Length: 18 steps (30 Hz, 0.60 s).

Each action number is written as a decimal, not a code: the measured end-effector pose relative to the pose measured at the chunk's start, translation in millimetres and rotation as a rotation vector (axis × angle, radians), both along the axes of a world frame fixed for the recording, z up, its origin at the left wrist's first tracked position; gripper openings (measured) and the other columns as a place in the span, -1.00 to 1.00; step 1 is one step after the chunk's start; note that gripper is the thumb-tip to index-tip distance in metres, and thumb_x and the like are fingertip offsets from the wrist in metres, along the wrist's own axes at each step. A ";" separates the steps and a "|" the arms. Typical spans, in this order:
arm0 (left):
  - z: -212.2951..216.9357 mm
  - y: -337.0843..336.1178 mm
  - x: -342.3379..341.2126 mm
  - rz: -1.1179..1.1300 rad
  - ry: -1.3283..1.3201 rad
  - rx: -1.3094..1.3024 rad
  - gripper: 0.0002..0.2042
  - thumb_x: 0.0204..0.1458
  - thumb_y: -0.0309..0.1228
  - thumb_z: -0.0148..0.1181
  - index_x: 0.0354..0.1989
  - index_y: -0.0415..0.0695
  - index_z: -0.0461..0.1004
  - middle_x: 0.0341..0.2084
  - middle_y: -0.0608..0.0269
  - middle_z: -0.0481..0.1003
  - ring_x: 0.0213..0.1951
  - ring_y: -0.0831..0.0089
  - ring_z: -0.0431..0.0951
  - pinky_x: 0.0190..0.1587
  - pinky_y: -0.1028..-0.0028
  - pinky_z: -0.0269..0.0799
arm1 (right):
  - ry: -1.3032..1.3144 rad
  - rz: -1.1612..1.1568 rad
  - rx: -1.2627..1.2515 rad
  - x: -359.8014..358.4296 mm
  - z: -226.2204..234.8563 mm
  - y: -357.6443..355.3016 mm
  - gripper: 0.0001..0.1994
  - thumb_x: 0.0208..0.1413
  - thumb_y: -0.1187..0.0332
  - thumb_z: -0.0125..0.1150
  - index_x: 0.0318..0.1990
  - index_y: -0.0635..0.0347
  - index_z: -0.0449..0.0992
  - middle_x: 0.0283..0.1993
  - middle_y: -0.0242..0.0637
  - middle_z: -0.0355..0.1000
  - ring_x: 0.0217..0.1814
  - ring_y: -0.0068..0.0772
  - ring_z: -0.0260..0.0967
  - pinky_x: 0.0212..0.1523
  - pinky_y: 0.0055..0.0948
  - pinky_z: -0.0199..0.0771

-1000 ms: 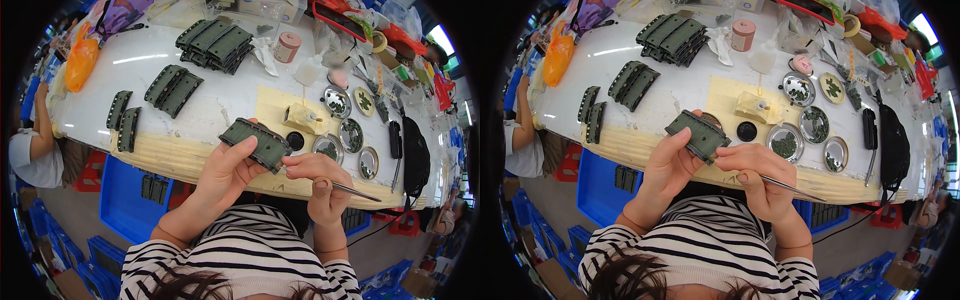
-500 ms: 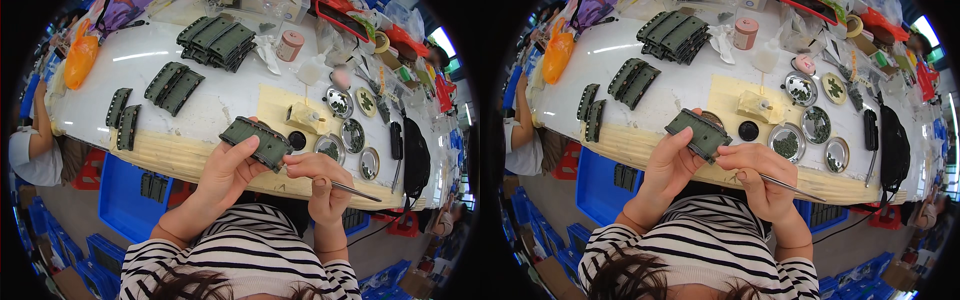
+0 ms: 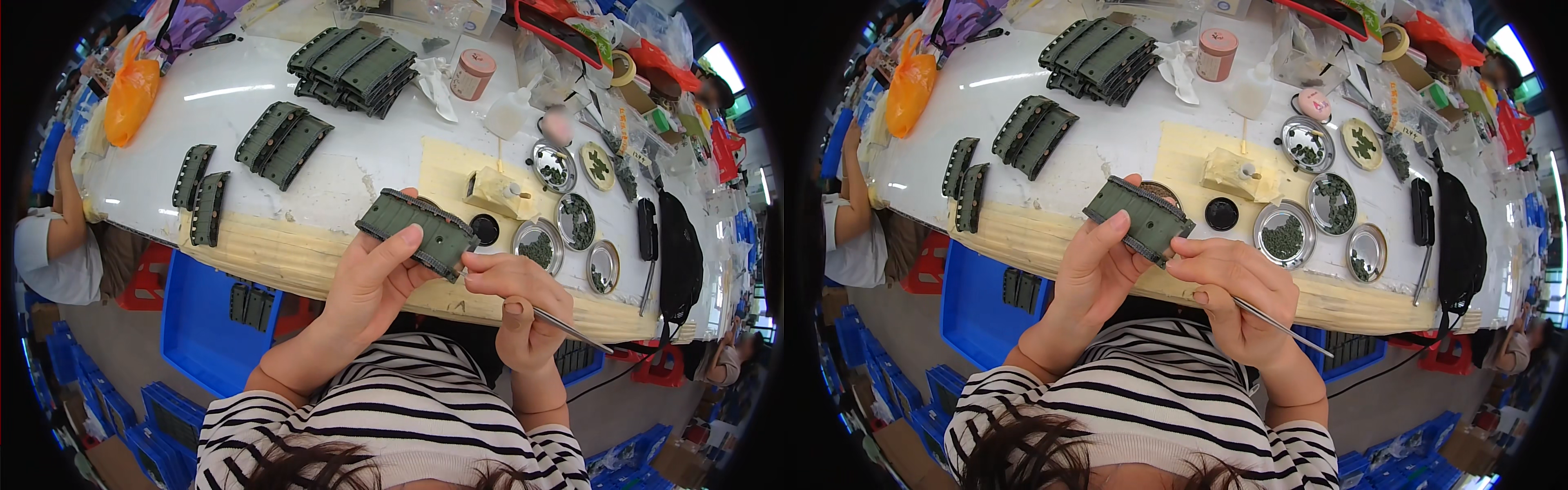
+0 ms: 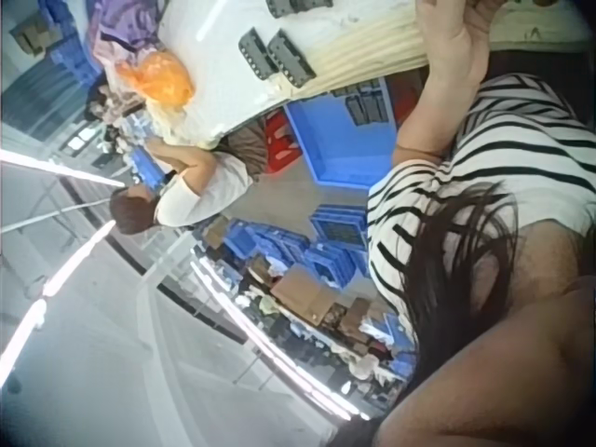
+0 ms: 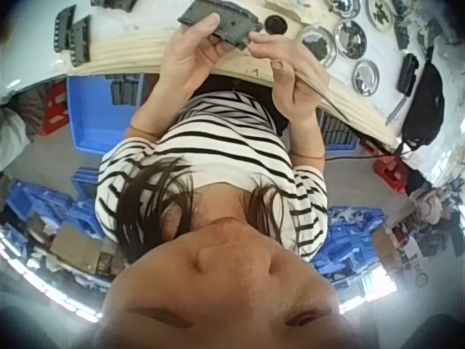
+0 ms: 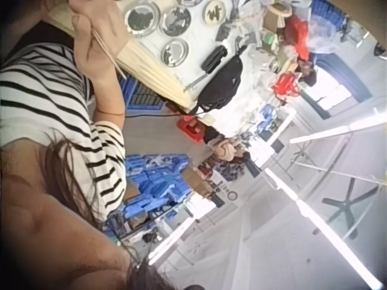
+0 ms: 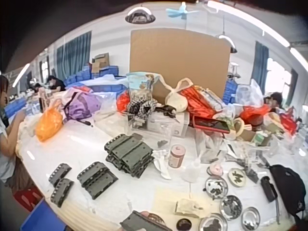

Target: Assembling small components onto a toy tank model using tweezers.

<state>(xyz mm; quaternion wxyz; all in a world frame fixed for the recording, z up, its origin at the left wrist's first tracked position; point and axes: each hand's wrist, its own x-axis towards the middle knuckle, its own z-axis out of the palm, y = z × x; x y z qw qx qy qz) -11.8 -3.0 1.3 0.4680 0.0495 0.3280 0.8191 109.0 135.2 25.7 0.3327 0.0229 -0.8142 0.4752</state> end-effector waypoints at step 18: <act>-3.3 1.7 0.0 -0.073 0.026 0.157 -0.38 0.09 -0.31 0.15 0.32 -0.06 0.07 0.07 -0.05 0.36 0.08 0.25 0.45 0.13 0.27 0.43 | 0.024 -0.004 0.252 14.9 14.9 -12.0 -0.69 -0.06 0.36 0.30 -0.15 0.36 0.56 -0.23 -0.11 0.51 -0.09 -0.08 0.53 -0.15 -0.30 0.60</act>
